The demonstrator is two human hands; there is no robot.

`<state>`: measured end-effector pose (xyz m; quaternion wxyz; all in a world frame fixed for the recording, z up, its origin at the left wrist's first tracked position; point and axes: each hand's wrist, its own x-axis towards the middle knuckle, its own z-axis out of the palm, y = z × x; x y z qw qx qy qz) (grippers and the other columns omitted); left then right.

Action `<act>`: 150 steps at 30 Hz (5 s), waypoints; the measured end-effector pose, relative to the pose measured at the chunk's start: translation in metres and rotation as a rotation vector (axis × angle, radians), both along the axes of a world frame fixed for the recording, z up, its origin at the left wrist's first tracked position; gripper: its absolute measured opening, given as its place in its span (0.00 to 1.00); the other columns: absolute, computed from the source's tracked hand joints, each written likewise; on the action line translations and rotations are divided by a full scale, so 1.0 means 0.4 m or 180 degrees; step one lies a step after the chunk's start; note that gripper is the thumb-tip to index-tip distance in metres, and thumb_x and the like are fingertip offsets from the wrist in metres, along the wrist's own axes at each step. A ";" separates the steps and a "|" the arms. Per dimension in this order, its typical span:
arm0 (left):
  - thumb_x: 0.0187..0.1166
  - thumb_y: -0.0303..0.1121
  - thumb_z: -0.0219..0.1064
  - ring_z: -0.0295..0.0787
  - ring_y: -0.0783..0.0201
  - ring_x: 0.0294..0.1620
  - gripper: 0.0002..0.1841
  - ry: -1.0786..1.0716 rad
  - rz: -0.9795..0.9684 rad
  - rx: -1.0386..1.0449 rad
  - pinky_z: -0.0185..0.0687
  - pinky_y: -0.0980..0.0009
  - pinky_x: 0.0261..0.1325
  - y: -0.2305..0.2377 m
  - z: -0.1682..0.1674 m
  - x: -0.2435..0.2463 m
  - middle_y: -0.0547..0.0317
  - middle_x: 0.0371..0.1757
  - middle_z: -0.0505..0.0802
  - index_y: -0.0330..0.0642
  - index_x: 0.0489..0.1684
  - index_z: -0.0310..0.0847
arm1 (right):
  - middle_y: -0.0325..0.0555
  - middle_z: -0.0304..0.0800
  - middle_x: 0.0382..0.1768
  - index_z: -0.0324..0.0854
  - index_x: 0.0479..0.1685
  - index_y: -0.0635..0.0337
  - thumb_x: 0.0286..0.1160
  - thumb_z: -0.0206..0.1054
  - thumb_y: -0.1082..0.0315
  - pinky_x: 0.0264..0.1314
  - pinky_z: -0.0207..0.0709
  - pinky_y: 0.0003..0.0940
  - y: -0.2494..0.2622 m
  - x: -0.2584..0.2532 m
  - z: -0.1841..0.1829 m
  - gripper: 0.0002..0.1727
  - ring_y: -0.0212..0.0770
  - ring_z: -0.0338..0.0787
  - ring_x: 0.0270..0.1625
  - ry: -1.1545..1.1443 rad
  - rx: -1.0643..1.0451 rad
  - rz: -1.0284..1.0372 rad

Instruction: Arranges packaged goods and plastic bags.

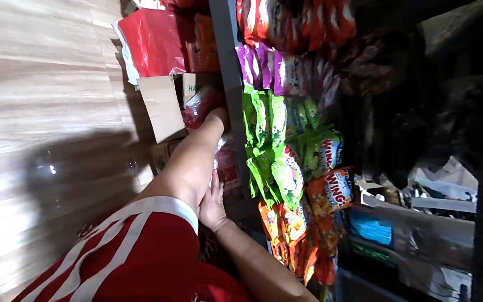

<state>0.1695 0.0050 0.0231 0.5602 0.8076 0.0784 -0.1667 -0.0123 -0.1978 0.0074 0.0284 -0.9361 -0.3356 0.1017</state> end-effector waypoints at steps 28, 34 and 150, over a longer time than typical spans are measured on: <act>0.85 0.54 0.65 0.85 0.49 0.70 0.35 0.0591 0.2727 -0.1723 0.84 0.47 0.67 0.280 -0.080 -0.289 0.42 0.73 0.84 0.40 0.84 0.64 | 0.51 0.40 0.97 0.44 0.98 0.40 0.78 0.65 0.35 0.77 0.66 0.70 0.170 0.043 0.181 0.51 0.63 0.63 0.89 0.1230 -0.1486 -0.1184; 0.83 0.33 0.69 0.91 0.51 0.62 0.31 0.0384 0.2863 -0.2120 0.91 0.53 0.60 0.286 -0.085 -0.375 0.43 0.70 0.86 0.43 0.85 0.63 | 0.58 0.56 0.92 0.70 0.87 0.51 0.82 0.67 0.50 0.85 0.56 0.71 0.142 0.028 0.219 0.34 0.61 0.61 0.91 0.1072 -0.0354 -0.0829; 0.82 0.51 0.69 0.91 0.55 0.61 0.28 0.0642 0.1012 -0.0653 0.82 0.45 0.69 0.142 0.049 -0.736 0.49 0.59 0.93 0.47 0.76 0.78 | 0.42 0.84 0.27 0.77 0.55 0.61 0.95 0.44 0.45 0.34 0.84 0.34 0.309 -0.034 0.201 0.28 0.37 0.85 0.27 0.4220 0.1724 -0.2669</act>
